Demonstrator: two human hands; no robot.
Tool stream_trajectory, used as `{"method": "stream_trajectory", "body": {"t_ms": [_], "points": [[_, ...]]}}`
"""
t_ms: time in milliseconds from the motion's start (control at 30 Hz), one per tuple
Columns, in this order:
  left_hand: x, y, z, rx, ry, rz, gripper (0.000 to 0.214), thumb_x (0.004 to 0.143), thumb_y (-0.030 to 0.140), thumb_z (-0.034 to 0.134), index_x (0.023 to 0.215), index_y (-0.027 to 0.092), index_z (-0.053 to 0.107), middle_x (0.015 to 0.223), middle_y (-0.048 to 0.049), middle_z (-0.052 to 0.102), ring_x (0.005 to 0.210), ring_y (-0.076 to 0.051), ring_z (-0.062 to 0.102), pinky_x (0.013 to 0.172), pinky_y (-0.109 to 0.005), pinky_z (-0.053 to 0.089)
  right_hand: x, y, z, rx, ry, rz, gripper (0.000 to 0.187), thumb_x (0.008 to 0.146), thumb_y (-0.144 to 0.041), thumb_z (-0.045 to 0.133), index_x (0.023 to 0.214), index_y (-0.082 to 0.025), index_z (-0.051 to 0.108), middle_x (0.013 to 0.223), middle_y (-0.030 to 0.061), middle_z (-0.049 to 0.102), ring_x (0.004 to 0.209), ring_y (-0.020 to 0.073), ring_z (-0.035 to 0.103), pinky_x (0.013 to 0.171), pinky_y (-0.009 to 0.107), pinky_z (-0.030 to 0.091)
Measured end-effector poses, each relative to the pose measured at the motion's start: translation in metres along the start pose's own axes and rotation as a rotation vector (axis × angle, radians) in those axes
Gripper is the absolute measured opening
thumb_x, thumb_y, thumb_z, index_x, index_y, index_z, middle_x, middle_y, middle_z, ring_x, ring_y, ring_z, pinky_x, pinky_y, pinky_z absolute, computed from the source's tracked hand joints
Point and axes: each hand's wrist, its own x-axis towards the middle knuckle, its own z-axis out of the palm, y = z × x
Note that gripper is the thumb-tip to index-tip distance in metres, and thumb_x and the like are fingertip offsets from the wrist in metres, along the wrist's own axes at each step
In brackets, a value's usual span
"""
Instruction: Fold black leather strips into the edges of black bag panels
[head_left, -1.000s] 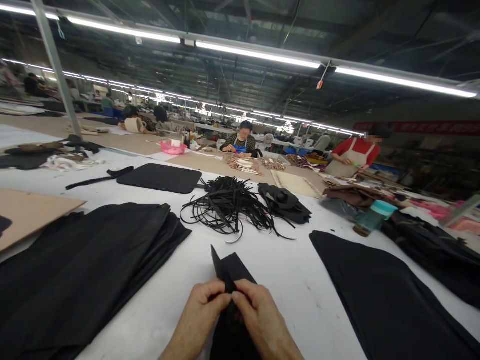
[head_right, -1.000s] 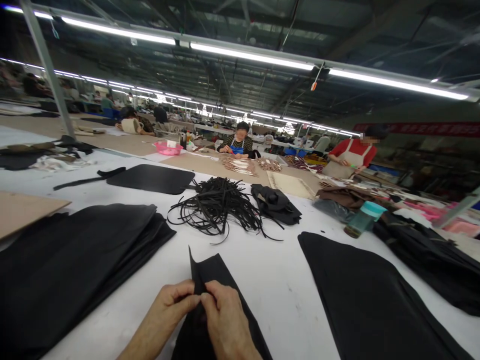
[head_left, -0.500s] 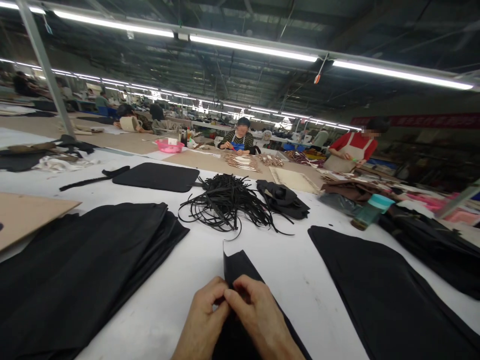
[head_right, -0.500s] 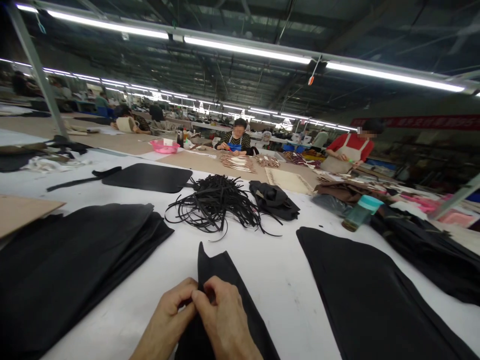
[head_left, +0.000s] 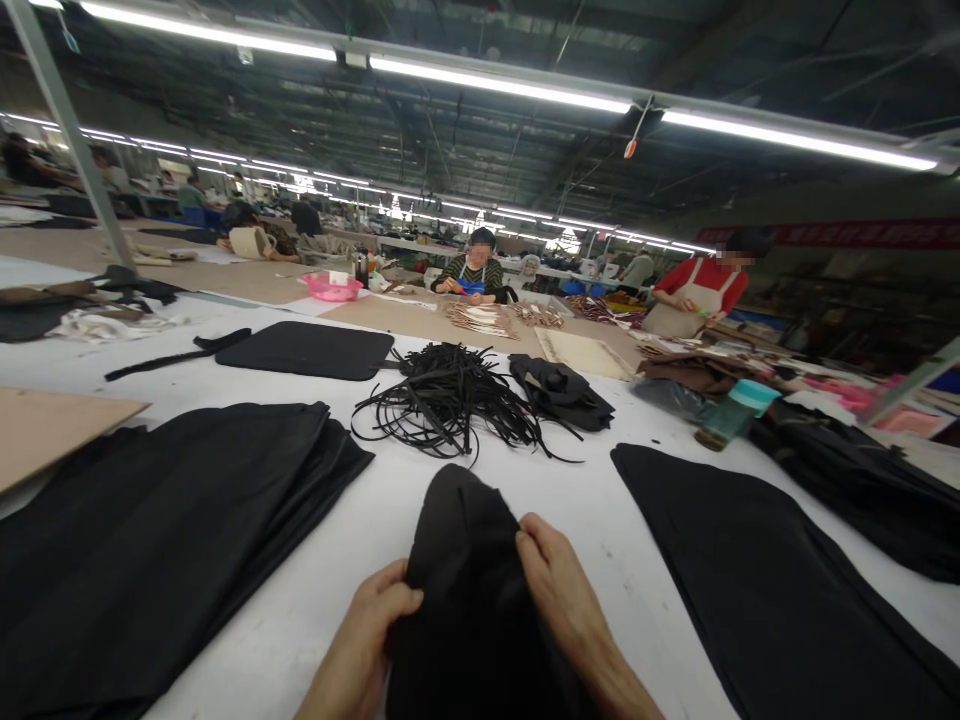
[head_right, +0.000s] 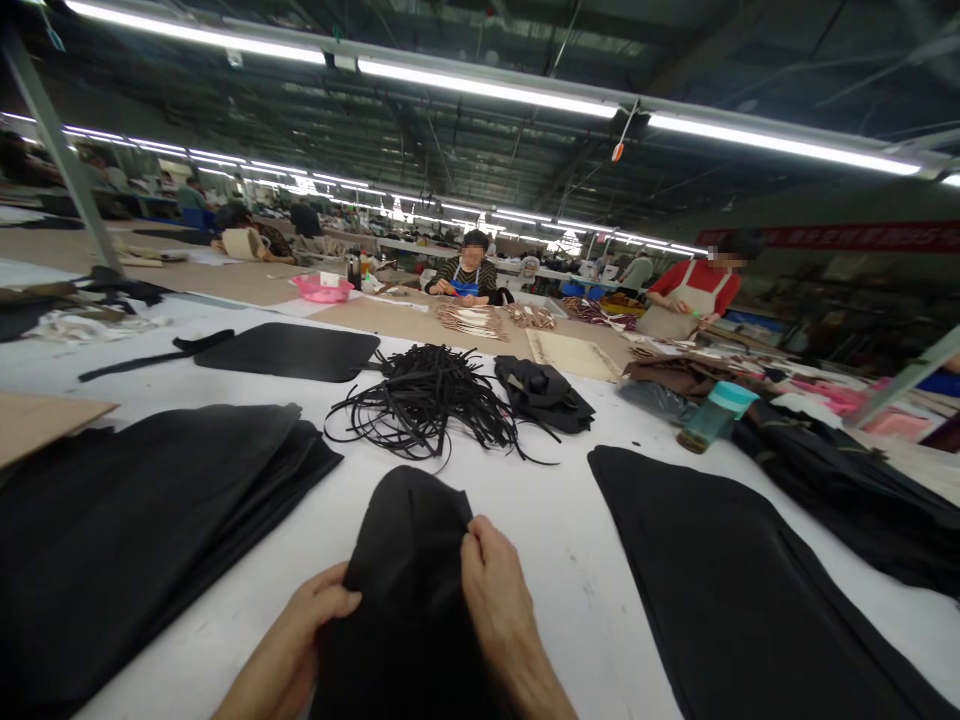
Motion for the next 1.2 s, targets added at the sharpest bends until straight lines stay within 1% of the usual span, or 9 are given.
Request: {"method": "stream_trajectory", "body": {"t_ms": [100, 200, 367, 600, 667, 767, 900, 1033, 1200], "points": [[0.002, -0.003, -0.014, -0.072, 0.015, -0.089, 0.02, 0.056, 0.026, 0.064, 0.073, 0.016, 0.063, 0.06, 0.0005, 0.059, 0.06, -0.016, 0.053, 0.059, -0.027, 0.04, 0.004, 0.008, -0.01, 0.113, -0.028, 0.047, 0.021, 0.079, -0.029, 0.037, 0.062, -0.023, 0.028, 0.06, -0.005, 0.028, 0.059, 0.0133, 0.033, 0.054, 0.026, 0.028], [0.005, -0.002, -0.016, -0.025, -0.042, -0.043, 0.033, 0.052, 0.03, 0.072, 0.08, 0.016, 0.063, 0.069, -0.0022, 0.063, 0.067, -0.019, 0.057, 0.064, -0.029, 0.043, -0.004, 0.009, -0.009, 0.153, -0.112, 0.03, 0.021, 0.081, -0.029, 0.04, 0.064, -0.023, 0.028, 0.062, -0.0053, 0.025, 0.059, 0.0125, 0.031, 0.054, 0.025, 0.026], [0.013, 0.01, 0.001, 0.059, -0.026, 0.087, 0.044, 0.058, 0.04, 0.076, 0.092, 0.016, 0.062, 0.079, -0.0048, 0.066, 0.077, -0.022, 0.061, 0.076, -0.032, 0.045, -0.017, 0.001, -0.009, 0.173, -0.194, -0.027, 0.023, 0.085, -0.032, 0.042, 0.067, -0.022, 0.033, 0.063, -0.0053, 0.027, 0.06, 0.0122, 0.032, 0.056, 0.024, 0.027], [0.023, 0.017, 0.023, 0.264, -0.032, 0.154, 0.032, 0.077, 0.046, 0.058, 0.082, 0.014, 0.064, 0.067, -0.0015, 0.063, 0.063, -0.017, 0.055, 0.057, -0.026, 0.043, -0.012, -0.004, -0.016, 0.301, -0.378, -0.025, 0.008, 0.077, -0.019, 0.046, 0.068, -0.02, 0.043, 0.062, -0.0057, 0.04, 0.059, 0.0114, 0.04, 0.057, 0.023, 0.033], [0.021, 0.015, 0.031, 0.348, -0.064, 0.246, 0.031, 0.081, 0.044, 0.054, 0.088, 0.016, 0.065, 0.073, -0.0013, 0.063, 0.071, -0.019, 0.056, 0.063, -0.026, 0.044, -0.011, -0.007, -0.015, 0.385, -0.374, -0.01, 0.003, 0.072, -0.017, 0.05, 0.074, -0.019, 0.05, 0.068, -0.0038, 0.05, 0.065, 0.0132, 0.048, 0.059, 0.023, 0.036], [0.015, 0.014, 0.046, 0.518, -0.088, 0.321, 0.031, 0.084, 0.044, 0.049, 0.091, 0.018, 0.065, 0.075, -0.0002, 0.063, 0.074, -0.018, 0.055, 0.066, -0.025, 0.043, -0.011, -0.013, -0.011, 0.534, -0.357, 0.016, 0.015, 0.071, -0.023, 0.058, 0.084, -0.016, 0.056, 0.075, -0.0014, 0.058, 0.073, 0.0158, 0.053, 0.063, 0.024, 0.039], [0.011, 0.022, 0.054, 0.627, -0.077, 0.412, 0.033, 0.086, 0.045, 0.046, 0.092, 0.019, 0.066, 0.076, 0.0, 0.065, 0.073, -0.018, 0.054, 0.065, -0.024, 0.044, -0.009, -0.015, -0.013, 0.592, -0.309, 0.079, 0.022, 0.076, -0.035, 0.056, 0.071, -0.013, 0.058, 0.061, -0.0017, 0.055, 0.059, 0.013, 0.049, 0.057, 0.024, 0.035], [0.015, 0.039, 0.039, 0.542, 0.032, 0.449, 0.034, 0.083, 0.047, 0.049, 0.096, 0.02, 0.065, 0.083, 0.0002, 0.068, 0.081, -0.02, 0.059, 0.074, -0.025, 0.045, -0.005, -0.008, -0.032, 0.475, -0.185, 0.055, 0.027, 0.075, -0.042, 0.056, 0.071, -0.015, 0.061, 0.06, -0.0016, 0.057, 0.06, 0.0153, 0.051, 0.059, 0.026, 0.038], [0.02, 0.05, 0.001, 0.293, 0.181, 0.283, 0.037, 0.074, 0.047, 0.062, 0.099, 0.021, 0.063, 0.081, -0.001, 0.07, 0.079, -0.022, 0.064, 0.072, -0.029, 0.05, 0.0, 0.015, -0.07, 0.349, -0.103, 0.103, 0.029, 0.072, -0.045, 0.058, 0.07, -0.016, 0.063, 0.061, 0.0, 0.06, 0.063, 0.0184, 0.055, 0.059, 0.027, 0.04]]}}
